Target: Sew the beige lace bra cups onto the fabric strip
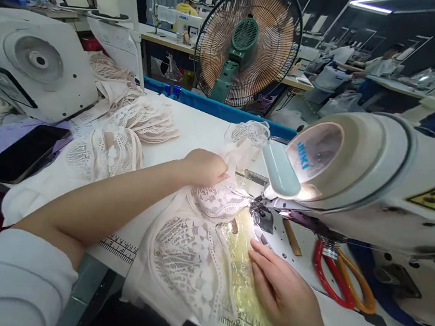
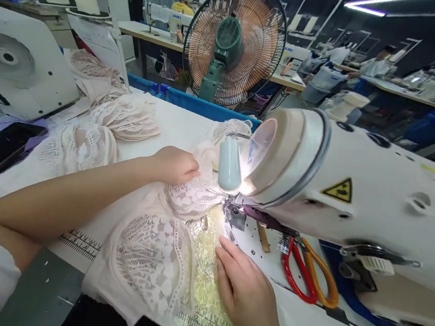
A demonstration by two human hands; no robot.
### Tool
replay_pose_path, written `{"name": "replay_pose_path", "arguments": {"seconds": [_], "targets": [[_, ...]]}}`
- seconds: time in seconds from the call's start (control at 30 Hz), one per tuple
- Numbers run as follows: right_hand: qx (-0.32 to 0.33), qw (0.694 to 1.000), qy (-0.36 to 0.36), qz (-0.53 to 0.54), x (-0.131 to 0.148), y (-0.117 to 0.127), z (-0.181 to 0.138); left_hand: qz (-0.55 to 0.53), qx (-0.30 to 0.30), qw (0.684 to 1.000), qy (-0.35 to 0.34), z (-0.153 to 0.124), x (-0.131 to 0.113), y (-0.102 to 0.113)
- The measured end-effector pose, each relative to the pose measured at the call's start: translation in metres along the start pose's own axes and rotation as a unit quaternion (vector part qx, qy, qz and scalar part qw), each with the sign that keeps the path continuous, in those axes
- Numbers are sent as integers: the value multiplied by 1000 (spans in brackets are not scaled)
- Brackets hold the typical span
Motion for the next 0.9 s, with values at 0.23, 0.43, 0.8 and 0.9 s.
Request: {"name": "replay_pose_path", "arguments": {"seconds": [0.23,0.43,0.8,0.9], "targets": [[8,1000,-5,-3,-4,-6,-3,-86,-137,986,-41,47,13,18],[6,1000,-16,6,-7,-7,-4,-216,-138,966,41,91,48,27],[-17,1000,-1,20,-9,-2,-2,-212,-13,957,198,121,112,-7],[-5,1000,-1,22,-12,-5,-3,-192,-35,946,259,103,152,-4]]}}
Point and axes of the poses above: each hand's wrist, its own z-axis towards the middle knuckle, its own y-axis out of the back of the hand, x = y × z, the point moved 10 cm from there along z, towards the middle knuckle, and after that the axes turned 8 degrees about x, right-handed, at the moved point
